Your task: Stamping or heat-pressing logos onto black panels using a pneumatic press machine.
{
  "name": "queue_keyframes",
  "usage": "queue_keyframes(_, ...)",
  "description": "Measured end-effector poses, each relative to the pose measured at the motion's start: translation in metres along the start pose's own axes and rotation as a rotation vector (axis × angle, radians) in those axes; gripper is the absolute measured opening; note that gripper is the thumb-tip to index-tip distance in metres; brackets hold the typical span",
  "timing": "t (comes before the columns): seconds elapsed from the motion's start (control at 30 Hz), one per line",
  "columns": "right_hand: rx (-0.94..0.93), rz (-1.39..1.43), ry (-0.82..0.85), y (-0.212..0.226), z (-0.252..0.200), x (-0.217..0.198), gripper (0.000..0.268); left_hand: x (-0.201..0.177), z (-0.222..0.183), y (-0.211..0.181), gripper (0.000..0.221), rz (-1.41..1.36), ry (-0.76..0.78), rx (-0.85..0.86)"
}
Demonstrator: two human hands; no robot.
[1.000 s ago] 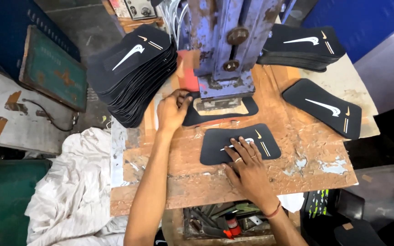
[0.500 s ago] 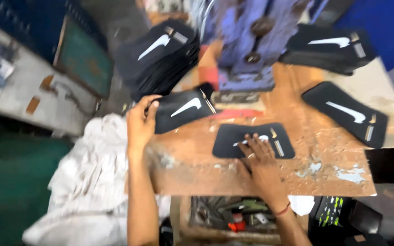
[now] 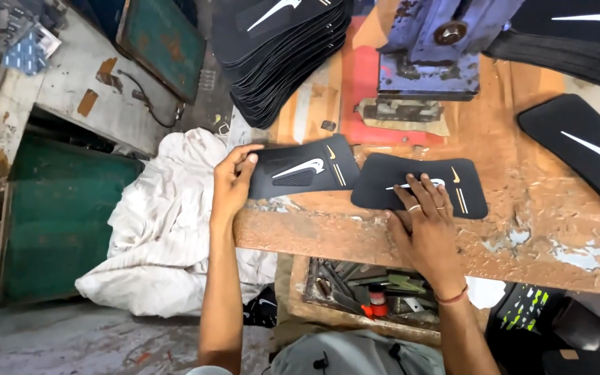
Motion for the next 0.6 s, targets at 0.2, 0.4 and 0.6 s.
queue_keyframes(0.2, -0.008, -0.002, 0.000, 0.001, -0.001, 0.001, 0.044, -0.006, -0.004, 0.001, 0.020, 0.049, -0.101, -0.027)
queue_keyframes(0.4, -0.014, -0.010, -0.002, 0.001, -0.001, 0.003, 0.043, -0.008, -0.006, 0.006, 0.022, 0.018, -0.117, -0.074)
queue_keyframes(0.6, -0.002, -0.028, 0.005, 0.004, 0.001, -0.001, 0.040, -0.007, -0.014, -0.035, 0.021, -0.013, -0.233, 0.138)
Point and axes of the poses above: each hand's wrist, its own z-axis towards the middle knuckle, its own x-axis out of the palm, y = z × x, the point moved 8 cm from there along z, towards the middle knuckle, and after that the axes turned 2 degrees about -y, right-handed, at the moved point
